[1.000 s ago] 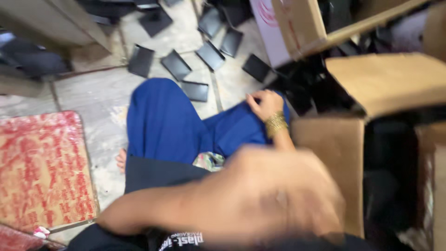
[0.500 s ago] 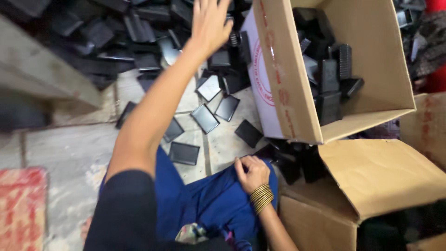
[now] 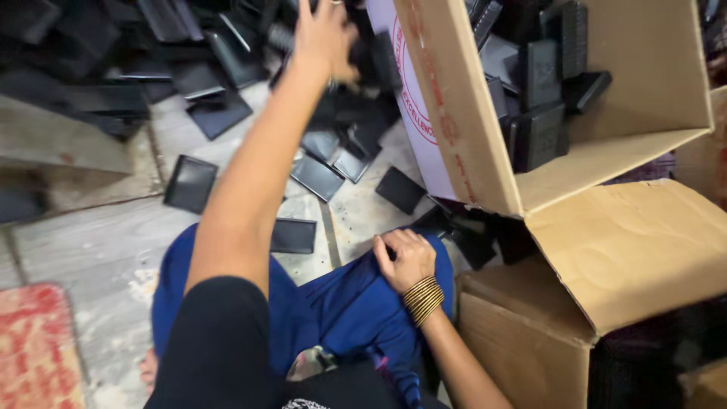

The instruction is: The person sits on the floor and repeatedly picks up small black plastic rectangular parts from a pile. They inspect each part by turning it over in their hands and then place it into a nearby cardboard box. The process continues with the person handling the parts one at a time.

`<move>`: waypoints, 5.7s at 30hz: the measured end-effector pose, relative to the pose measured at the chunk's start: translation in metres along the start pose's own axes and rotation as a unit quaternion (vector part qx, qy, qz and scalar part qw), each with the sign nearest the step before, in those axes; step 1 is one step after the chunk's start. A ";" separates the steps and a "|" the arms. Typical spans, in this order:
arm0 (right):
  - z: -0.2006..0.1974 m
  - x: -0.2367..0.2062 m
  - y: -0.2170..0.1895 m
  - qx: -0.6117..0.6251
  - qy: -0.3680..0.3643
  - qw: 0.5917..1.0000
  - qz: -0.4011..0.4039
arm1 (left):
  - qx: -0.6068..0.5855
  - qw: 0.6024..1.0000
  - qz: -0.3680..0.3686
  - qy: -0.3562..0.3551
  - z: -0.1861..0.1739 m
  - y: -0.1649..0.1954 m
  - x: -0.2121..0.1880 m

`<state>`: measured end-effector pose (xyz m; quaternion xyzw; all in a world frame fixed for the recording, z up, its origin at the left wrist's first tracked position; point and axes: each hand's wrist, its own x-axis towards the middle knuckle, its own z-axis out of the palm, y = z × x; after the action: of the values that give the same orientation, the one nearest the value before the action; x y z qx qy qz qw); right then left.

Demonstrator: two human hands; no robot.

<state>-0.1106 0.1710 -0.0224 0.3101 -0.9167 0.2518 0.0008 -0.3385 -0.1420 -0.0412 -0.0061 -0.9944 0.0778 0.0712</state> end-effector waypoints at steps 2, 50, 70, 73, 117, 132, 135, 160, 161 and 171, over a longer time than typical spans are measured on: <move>-0.002 -0.003 -0.003 -0.001 0.003 1.000 -0.001 | 0.037 0.995 0.037 -0.080 -0.002 0.024 -0.039; -0.054 -0.120 -0.016 0.528 0.058 0.830 0.172 | -0.771 0.615 -0.136 0.095 -0.107 0.117 -0.319; -0.075 -0.095 -0.115 0.398 -0.044 0.911 0.096 | -0.873 0.452 -0.134 0.129 -0.148 0.174 -0.387; -0.074 -0.094 -0.118 0.391 -0.057 0.915 0.087 | -0.893 0.409 -0.135 0.127 -0.149 0.173 -0.389; -0.075 -0.110 -0.127 0.404 0.046 0.912 0.053 | -0.806 0.530 -0.134 0.226 -0.156 0.180 -0.389; -0.083 -0.117 -0.125 0.394 -0.015 0.918 0.036 | -0.876 0.430 -0.140 0.169 -0.151 0.189 -0.394; -0.087 -0.115 -0.122 0.482 -0.057 0.872 0.060 | -0.883 0.420 -0.129 0.164 -0.152 0.193 -0.395; -0.069 -0.120 -0.086 0.440 -0.078 0.890 0.094 | -0.605 0.744 -0.240 0.155 -0.140 0.156 -0.398; -0.066 -0.119 -0.085 0.445 -0.097 0.887 0.084 | -0.606 0.741 -0.246 0.152 -0.135 0.156 -0.399; -0.066 -0.058 -0.034 0.470 -0.112 0.872 0.076 | -0.741 0.643 -0.158 0.110 -0.101 0.142 -0.392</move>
<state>-0.0545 0.2115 0.0421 0.2295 -0.7046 0.6163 -0.2666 0.0636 0.0043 -0.0199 0.0923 -0.6903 -0.6988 0.1631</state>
